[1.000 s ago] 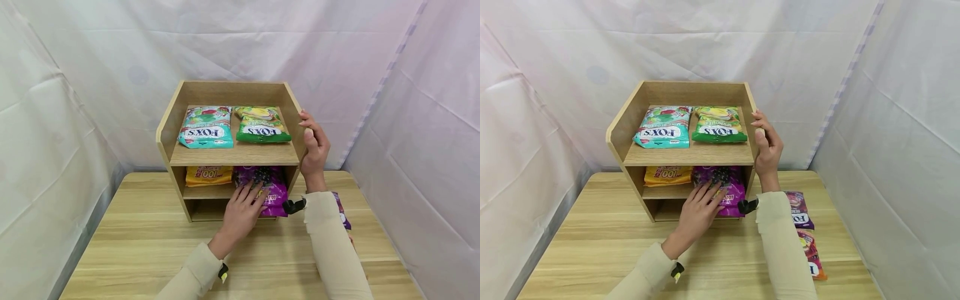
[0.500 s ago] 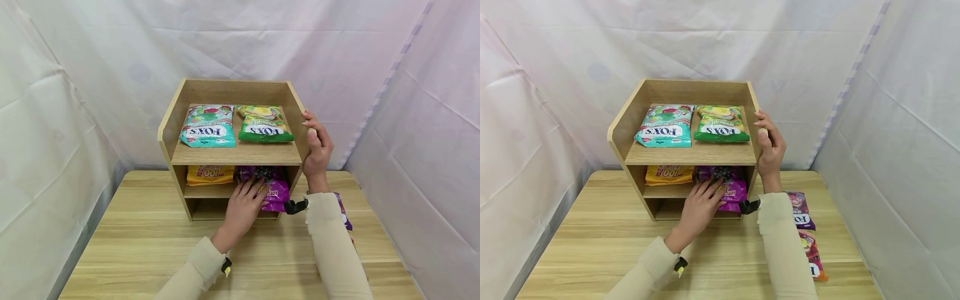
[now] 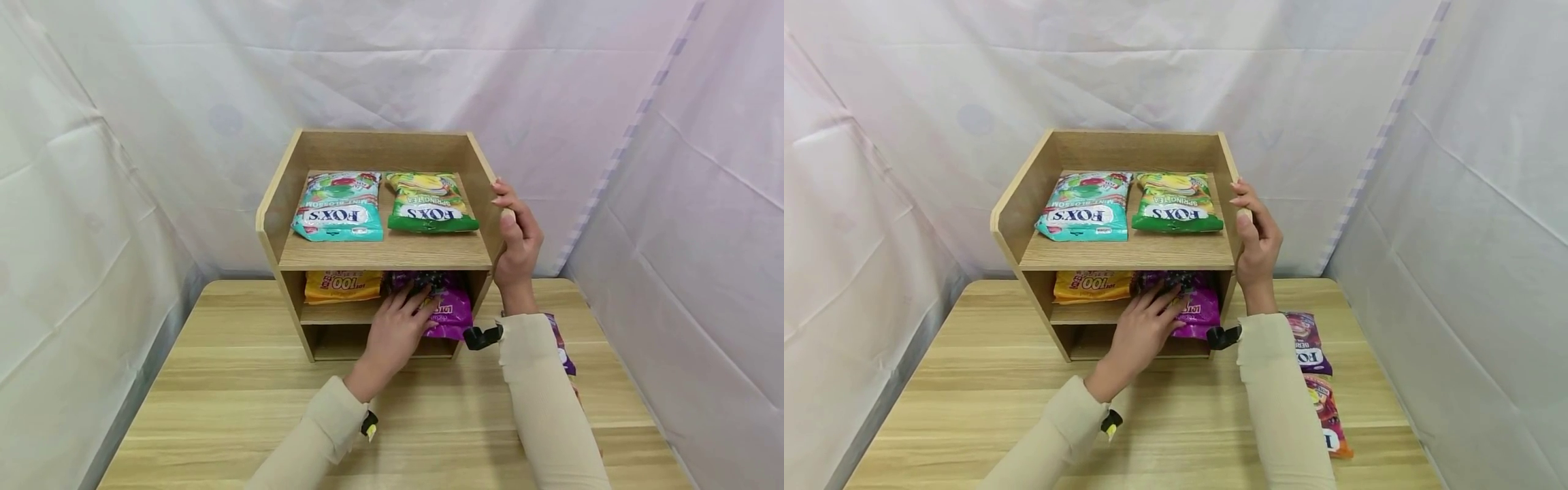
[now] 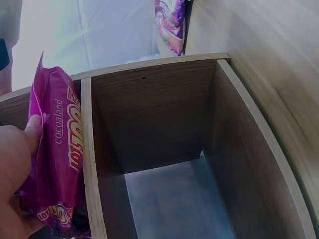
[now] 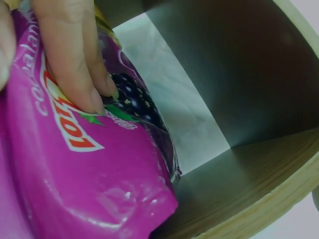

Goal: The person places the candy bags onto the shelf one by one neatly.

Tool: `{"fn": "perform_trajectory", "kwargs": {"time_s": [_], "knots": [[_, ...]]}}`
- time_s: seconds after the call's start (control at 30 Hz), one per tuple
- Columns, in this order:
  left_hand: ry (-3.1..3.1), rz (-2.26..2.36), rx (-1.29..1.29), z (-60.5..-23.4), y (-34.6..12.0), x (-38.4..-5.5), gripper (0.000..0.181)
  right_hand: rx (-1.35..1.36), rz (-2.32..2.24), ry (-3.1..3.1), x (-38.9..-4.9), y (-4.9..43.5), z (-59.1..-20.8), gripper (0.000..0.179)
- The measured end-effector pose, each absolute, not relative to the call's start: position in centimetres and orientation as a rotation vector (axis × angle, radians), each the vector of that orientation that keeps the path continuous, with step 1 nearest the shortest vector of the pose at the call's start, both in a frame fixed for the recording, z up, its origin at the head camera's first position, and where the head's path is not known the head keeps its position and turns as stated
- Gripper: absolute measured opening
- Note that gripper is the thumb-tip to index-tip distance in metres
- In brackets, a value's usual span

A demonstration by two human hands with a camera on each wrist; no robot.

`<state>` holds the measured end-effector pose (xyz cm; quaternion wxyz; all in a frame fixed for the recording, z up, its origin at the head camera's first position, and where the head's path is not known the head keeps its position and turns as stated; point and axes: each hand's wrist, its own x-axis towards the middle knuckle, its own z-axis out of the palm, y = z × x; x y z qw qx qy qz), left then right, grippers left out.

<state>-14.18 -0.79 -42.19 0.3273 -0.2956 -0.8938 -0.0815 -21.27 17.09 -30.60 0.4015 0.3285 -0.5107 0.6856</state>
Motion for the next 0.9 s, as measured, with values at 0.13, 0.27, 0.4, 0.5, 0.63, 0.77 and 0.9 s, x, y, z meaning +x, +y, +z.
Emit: {"fn": "perform_trajectory", "kwargs": {"time_s": [0.13,0.27,0.4,0.5,0.63,0.77,0.9], "knots": [[-2.351,-0.209,-0.755,-42.1,-0.6,-14.7,0.036,0.831,1.750,-1.282,-21.3,17.2,-30.7,0.041],[-2.356,-0.191,-0.739,-42.2,-0.5,-15.3,0.036,0.822,1.758,-1.288,-21.3,17.3,-30.7,0.040],[-2.353,-0.191,-0.736,-42.2,-0.6,-15.7,0.035,0.828,1.734,-1.299,-21.2,17.1,-30.6,0.041],[-2.357,-0.190,-0.741,-42.3,-0.7,-15.7,0.035,0.825,1.730,-1.294,-21.2,17.0,-30.6,0.042],[-2.368,-0.165,-0.744,-42.2,-0.9,-15.7,0.035,0.822,1.740,-1.285,-21.4,17.0,-30.7,0.043],[-2.396,-0.097,-0.759,-42.1,-0.9,-15.3,0.034,0.827,1.731,-1.287,-21.3,17.0,-30.7,0.042],[-2.425,-0.049,-0.792,-41.8,-0.9,-14.5,0.037,0.832,1.723,-1.290,-21.1,17.0,-30.6,0.042]]}}
